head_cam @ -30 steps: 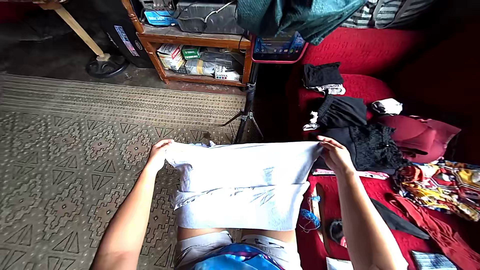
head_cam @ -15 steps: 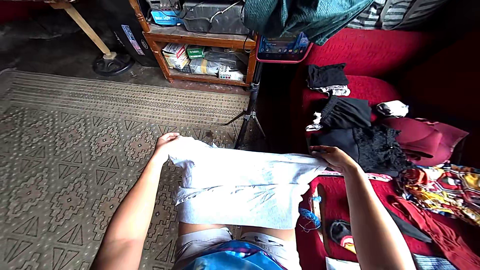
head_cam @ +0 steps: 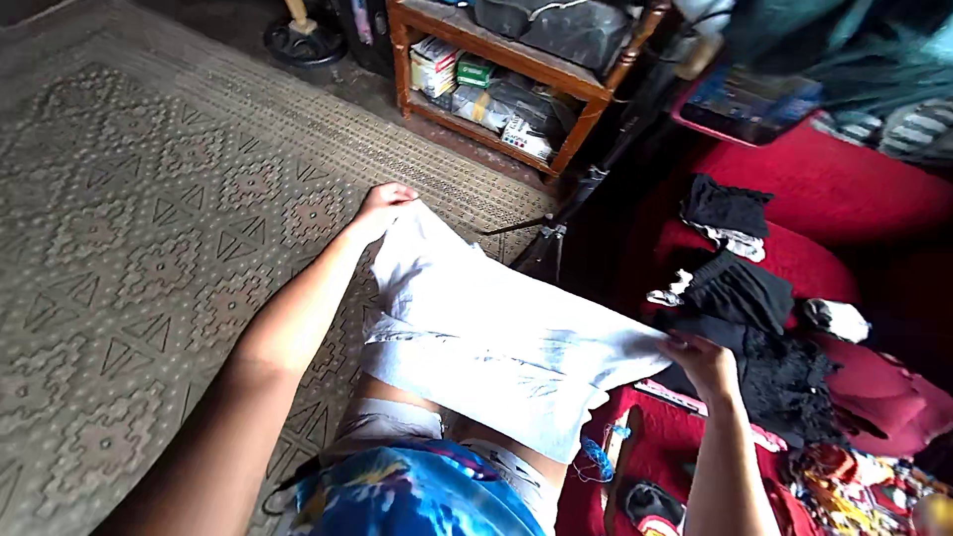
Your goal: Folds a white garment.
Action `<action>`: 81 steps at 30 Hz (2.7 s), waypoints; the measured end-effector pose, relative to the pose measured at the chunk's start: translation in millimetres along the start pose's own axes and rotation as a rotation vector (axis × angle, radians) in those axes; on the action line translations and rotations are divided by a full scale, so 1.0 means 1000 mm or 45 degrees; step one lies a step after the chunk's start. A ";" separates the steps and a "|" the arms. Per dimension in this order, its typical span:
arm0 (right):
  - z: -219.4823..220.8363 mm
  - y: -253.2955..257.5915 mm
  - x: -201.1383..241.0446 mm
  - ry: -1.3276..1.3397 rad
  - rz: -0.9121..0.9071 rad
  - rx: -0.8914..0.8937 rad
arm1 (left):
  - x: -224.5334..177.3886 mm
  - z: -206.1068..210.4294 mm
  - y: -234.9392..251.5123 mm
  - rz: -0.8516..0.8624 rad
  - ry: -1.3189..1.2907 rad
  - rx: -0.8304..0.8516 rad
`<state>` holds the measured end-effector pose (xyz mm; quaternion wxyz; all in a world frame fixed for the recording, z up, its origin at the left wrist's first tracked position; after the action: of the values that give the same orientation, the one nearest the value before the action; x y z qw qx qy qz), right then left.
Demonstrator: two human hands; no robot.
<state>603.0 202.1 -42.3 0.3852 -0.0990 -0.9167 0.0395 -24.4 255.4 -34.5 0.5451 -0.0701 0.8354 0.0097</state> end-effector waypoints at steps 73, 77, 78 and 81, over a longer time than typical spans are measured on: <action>0.271 -0.192 0.187 0.201 -0.782 0.331 | 0.086 0.031 -0.180 -0.096 0.001 -0.134; 0.252 -0.188 0.202 0.296 -0.607 0.440 | 0.066 0.017 -0.179 0.022 0.113 -0.212; 0.249 -0.185 0.205 0.329 -0.536 0.506 | 0.064 0.016 -0.178 0.030 0.146 -0.217; 0.253 -0.172 0.202 0.294 -0.353 0.693 | 0.075 0.015 -0.177 -0.010 0.323 -0.166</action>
<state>258.4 77.6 -53.0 0.5005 0.1296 -0.8275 0.2190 -17.8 73.6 -98.4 0.4294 -0.1091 0.8949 0.0529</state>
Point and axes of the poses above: each hand's wrist, its own y-axis towards the middle knuckle, its own z-axis out of the palm, x = y × z, the point moved 2 cm from there along y, towards the middle knuckle, and after that the axes turned 10 degrees about y, right-handed, at the moved point
